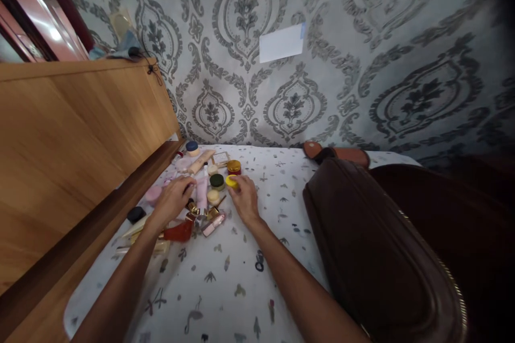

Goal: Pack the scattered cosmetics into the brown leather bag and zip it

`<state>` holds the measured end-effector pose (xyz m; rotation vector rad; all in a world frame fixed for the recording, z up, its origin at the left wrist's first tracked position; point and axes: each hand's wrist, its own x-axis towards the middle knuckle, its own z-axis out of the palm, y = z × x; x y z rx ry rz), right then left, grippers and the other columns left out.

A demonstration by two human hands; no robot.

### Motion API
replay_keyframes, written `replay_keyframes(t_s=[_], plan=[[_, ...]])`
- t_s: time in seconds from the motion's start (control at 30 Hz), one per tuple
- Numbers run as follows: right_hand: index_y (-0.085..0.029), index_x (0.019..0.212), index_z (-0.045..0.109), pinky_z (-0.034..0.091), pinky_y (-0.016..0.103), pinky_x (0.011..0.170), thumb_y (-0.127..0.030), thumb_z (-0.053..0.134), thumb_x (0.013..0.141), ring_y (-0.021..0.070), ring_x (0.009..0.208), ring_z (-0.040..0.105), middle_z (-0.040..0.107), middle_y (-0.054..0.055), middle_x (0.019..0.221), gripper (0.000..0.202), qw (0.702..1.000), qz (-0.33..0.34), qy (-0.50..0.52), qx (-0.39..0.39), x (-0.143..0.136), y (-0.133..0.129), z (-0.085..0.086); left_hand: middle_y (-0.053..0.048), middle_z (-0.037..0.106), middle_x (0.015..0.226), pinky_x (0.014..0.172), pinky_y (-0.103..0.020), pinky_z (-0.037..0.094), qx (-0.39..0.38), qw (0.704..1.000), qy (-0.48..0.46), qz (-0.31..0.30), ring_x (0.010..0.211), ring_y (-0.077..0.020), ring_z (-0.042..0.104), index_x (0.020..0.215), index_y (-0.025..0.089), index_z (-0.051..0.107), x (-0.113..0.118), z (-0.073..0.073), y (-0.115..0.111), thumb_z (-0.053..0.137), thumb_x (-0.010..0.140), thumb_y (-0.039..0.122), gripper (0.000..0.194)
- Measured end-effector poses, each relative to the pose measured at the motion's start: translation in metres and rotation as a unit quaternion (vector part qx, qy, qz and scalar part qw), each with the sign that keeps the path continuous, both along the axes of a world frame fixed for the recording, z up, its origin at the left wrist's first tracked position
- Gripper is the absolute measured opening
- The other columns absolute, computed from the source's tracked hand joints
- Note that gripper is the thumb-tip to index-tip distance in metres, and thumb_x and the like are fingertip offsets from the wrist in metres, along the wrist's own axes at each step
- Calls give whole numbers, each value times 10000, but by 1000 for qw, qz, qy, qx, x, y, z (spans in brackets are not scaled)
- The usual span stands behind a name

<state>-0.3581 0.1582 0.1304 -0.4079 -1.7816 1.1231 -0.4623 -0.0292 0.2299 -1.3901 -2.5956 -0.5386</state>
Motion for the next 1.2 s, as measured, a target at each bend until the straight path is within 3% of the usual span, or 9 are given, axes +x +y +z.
replay_keyframes(t_s=[0.13,0.27,0.47,0.6,0.77,0.93,1.07,1.2], plan=[[-208,990,693,452,445,953,-296,587,812,275,1001,579,680,94,1038,225,999,-2,-11,40,-2,2,-3,-81,708,1073,893,-362,474,-24,999,9,38,1014,-241,636,1010,210,656,4,-3,-10,418,940,251,252],[-190,1060,668,466,435,930,-329,560,851,273,1012,585,673,111,1070,274,998,-21,-12,59,-2,5,-4,-100,708,1008,884,-386,451,-71,996,28,45,1012,-276,620,1021,204,665,23,-14,-1,482,938,322,233],[-172,1046,660,479,429,889,-350,542,857,271,974,591,666,117,1023,285,997,-37,-19,68,-3,7,-6,-151,705,1029,880,-452,417,-116,989,57,65,1083,-355,574,1192,191,606,50,-26,11,540,914,398,353],[-179,1018,669,480,424,872,-369,547,855,267,951,590,668,113,1009,279,997,-34,-22,65,-3,8,-7,-147,707,1005,887,-463,397,-117,989,64,57,1066,-359,573,1186,233,618,50,-26,11,540,911,398,330],[-174,1012,674,485,421,847,-399,543,857,269,944,592,670,119,1010,304,998,-28,-21,54,-3,9,-7,-79,718,882,845,-396,413,-78,996,3,32,970,-305,616,1066,283,668,42,-25,5,590,874,388,232],[-167,1022,664,501,402,792,-445,508,889,267,939,603,672,126,1015,346,999,-23,-20,36,-2,10,-8,-37,719,826,695,-325,433,-31,996,-41,68,785,-237,649,1170,259,647,9,-15,-1,504,913,330,302],[-155,1071,644,505,405,790,-469,477,913,269,963,611,673,142,1070,390,999,-24,-18,18,-2,10,-9,-52,718,928,770,-326,467,25,992,-61,108,883,-234,655,1111,218,670,-47,2,4,527,901,290,264],[-167,1087,634,504,410,808,-461,460,918,266,972,612,675,139,1085,382,999,-30,-12,4,-2,10,-9,-66,689,1088,844,-325,511,68,983,-108,128,984,-192,644,1170,170,619,-108,11,21,539,912,201,272]])
